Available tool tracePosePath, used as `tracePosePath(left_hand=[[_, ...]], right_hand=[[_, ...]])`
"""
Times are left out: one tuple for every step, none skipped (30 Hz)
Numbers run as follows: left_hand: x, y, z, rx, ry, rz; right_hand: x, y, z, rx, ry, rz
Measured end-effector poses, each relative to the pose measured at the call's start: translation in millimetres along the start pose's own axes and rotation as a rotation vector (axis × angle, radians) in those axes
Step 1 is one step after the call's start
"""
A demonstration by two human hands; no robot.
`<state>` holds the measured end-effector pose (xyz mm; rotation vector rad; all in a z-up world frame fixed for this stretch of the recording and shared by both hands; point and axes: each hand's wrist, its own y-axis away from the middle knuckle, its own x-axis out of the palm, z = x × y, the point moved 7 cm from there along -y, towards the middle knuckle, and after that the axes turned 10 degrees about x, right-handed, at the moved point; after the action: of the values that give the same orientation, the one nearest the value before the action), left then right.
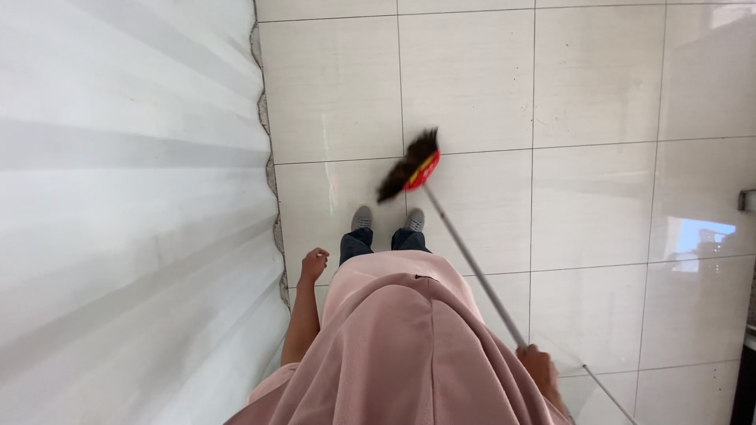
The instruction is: Sweeping the floor with a broom
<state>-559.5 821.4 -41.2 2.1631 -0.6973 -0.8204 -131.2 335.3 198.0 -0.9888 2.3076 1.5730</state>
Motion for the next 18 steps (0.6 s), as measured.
tracePosePath(left_hand=[[-2, -4, -13, 0.000, -0.002, 0.005], [-4, -6, -25, 0.018, -0.027, 0.008], [-7, -7, -37, 0.036, -0.053, 0.010], [-6, -7, -40, 0.033, -0.052, 0.010], [-8, -8, -47, 0.085, -0.023, -0.017], [-8, -7, -53, 0.135, 0.008, -0.043], [-4, -8, -50, 0.129, 0.011, -0.044], [1, -8, -48, 0.134, 0.005, -0.034], [6, -8, -46, 0.139, -0.002, -0.024], [10, -5, -40, 0.136, 0.001, -0.028], [15, -2, -33, 0.122, -0.017, -0.013], [22, 1, -27, 0.108, -0.030, 0.000], [23, 6, -18, 0.106, -0.023, -0.007], [24, 10, -8, 0.087, -0.057, 0.007], [27, 14, 1, 0.067, -0.091, 0.022], [24, 21, 8, 0.063, -0.082, 0.012], [22, 29, 15, 0.050, -0.099, -0.004], [17, 36, 22, 0.037, -0.119, -0.020]], right_hand=[[14, -12, -1, 0.005, -0.001, 0.002], [33, -23, -2, -0.014, 0.029, 0.065], [52, -34, -2, -0.033, 0.059, 0.128], [55, -50, 1, -0.033, 0.062, 0.129], [63, -62, 7, -0.044, 0.029, 0.124], [77, -70, 13, -0.054, 0.000, 0.119], [88, -103, 13, -0.064, -0.029, 0.113], [100, -136, 25, -0.074, -0.061, 0.110], [115, -170, 54, -0.083, -0.092, 0.106], [87, -159, 93, -0.087, -0.088, 0.105], [59, -145, 135, -0.151, -0.054, 0.095], [29, -132, 178, -0.217, -0.016, 0.082], [13, -144, 219, -0.223, -0.009, 0.078], [-7, -154, 266, -0.295, -0.141, 0.075], [-27, -163, 313, -0.367, -0.274, 0.074], [-44, -172, 354, -0.376, -0.264, 0.072], [-65, -177, 398, -0.433, -0.333, 0.042], [-83, -181, 443, -0.491, -0.406, 0.015]])
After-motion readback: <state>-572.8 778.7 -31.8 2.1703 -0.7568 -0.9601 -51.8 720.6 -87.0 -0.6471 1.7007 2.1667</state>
